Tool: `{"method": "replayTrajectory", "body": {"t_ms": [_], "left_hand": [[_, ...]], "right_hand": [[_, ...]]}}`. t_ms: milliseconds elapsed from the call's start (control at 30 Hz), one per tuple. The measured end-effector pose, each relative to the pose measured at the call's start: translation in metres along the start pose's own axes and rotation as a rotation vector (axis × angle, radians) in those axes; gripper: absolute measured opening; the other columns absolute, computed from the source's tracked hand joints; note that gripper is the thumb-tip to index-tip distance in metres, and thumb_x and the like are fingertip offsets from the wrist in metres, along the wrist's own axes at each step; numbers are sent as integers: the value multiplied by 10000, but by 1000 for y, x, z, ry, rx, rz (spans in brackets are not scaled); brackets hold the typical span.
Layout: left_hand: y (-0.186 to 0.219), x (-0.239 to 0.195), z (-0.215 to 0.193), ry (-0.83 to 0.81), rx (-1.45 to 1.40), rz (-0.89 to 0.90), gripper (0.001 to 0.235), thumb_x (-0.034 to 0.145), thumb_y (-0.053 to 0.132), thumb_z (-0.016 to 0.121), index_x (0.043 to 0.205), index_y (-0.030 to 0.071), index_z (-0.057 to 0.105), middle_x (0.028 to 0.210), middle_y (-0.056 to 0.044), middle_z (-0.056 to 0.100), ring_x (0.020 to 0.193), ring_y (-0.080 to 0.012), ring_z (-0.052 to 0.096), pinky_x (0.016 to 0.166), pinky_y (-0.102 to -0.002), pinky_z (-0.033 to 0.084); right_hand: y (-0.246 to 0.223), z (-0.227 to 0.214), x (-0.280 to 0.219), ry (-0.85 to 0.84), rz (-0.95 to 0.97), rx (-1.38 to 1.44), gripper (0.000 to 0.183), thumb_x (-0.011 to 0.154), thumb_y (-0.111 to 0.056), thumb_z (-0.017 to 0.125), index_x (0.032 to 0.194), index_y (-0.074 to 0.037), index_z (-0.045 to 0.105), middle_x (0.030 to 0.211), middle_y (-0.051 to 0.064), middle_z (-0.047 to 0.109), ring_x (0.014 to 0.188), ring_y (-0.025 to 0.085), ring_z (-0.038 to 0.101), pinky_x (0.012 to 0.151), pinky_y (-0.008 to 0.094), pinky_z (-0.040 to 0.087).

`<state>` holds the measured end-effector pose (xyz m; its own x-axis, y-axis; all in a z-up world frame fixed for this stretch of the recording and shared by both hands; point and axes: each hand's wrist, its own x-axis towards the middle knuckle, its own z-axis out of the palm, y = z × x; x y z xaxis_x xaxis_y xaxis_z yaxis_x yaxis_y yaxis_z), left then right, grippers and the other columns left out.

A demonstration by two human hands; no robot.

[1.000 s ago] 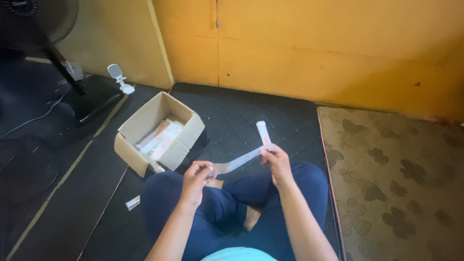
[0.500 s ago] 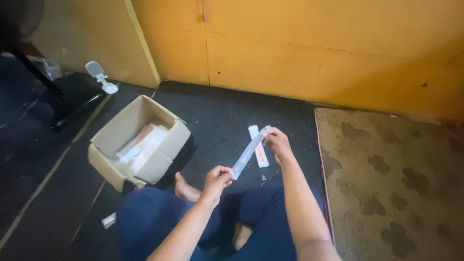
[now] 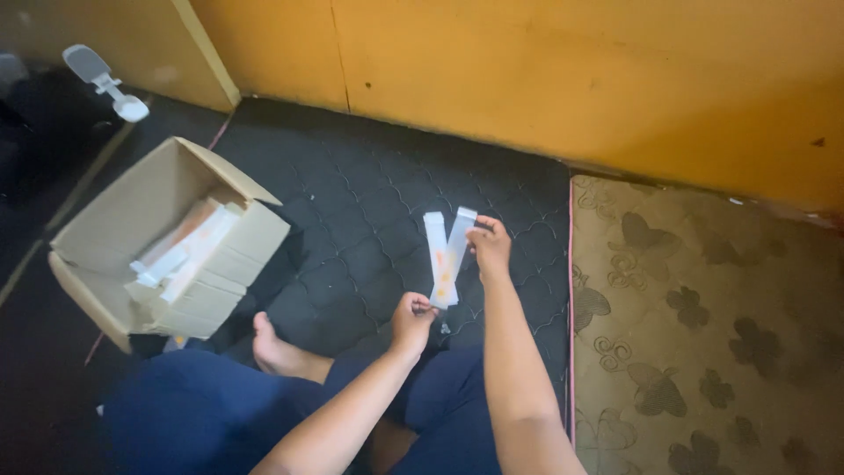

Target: The person removes packaged test strips from a cardboard box by hand and places them back into the box.

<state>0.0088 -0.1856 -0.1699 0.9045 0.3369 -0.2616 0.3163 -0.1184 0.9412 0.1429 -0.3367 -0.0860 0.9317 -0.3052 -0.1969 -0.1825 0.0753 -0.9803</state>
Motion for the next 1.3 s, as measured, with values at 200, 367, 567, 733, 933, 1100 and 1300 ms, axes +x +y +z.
{"method": "replayTrajectory", "body": {"t_ms": [200, 367, 567, 733, 933, 1100, 1300], "left_hand": [[-27, 18, 45, 67, 141, 74, 175, 769, 39, 720, 859, 184, 759, 738, -4, 758, 760, -183, 750, 728, -293, 571], [2, 17, 36, 114, 341, 125, 284, 779, 62, 759, 1041, 158, 706, 934, -101, 707, 933, -317, 710, 812, -422, 565], [46, 9, 33, -83, 588, 12, 731, 832, 293, 840, 1455, 141, 490, 1423, -140, 544, 1318, -354, 531, 1072, -534, 457], [72, -4, 32, -178, 630, 149, 913, 819, 370, 849, 1539, 51, 387, 1541, -244, 428, 1384, -446, 445, 1088, -627, 410], [59, 2, 34, -325, 808, 130, 905, 915, 397, 744, 1628, 158, 240, 1608, -274, 287, 1467, -443, 342, 1132, -575, 370], [46, 5, 35, -357, 925, 188, 845, 918, 465, 695, 1614, 192, 301, 1627, -201, 297, 1477, -406, 331, 1138, -548, 375], [35, 9, 34, -337, 902, 189, 779, 919, 444, 691, 1591, 237, 355, 1586, -152, 358, 1475, -378, 339, 1141, -523, 369]], "right_hand": [[56, 16, 51, -41, 9, -42, 310, 767, -40, 771, 1052, -95, 663, 827, 58, 740, 668, 120, 685, 547, 202, 525], [72, 20, 70, -61, -4, -227, 225, 796, -82, 769, 1004, -152, 721, 831, 5, 761, 718, 101, 698, 622, 246, 542], [73, 27, 69, -92, -47, -296, 229, 800, -65, 753, 1018, -134, 760, 845, 24, 766, 754, 123, 703, 686, 271, 554], [73, 34, 72, -108, -52, -303, 260, 806, -76, 751, 1058, -141, 762, 872, 24, 767, 776, 112, 707, 698, 267, 558], [48, 35, 57, -143, -52, -430, 287, 864, -89, 720, 1142, -157, 748, 976, 63, 789, 876, 191, 755, 750, 332, 576], [48, 35, 55, -215, -68, -641, 319, 881, -194, 737, 1196, -246, 752, 1115, 51, 779, 1001, 236, 753, 844, 375, 580], [55, 36, 56, -261, -72, -757, 344, 879, -211, 732, 1220, -246, 749, 1207, 25, 757, 1027, 256, 747, 893, 411, 565]]}}
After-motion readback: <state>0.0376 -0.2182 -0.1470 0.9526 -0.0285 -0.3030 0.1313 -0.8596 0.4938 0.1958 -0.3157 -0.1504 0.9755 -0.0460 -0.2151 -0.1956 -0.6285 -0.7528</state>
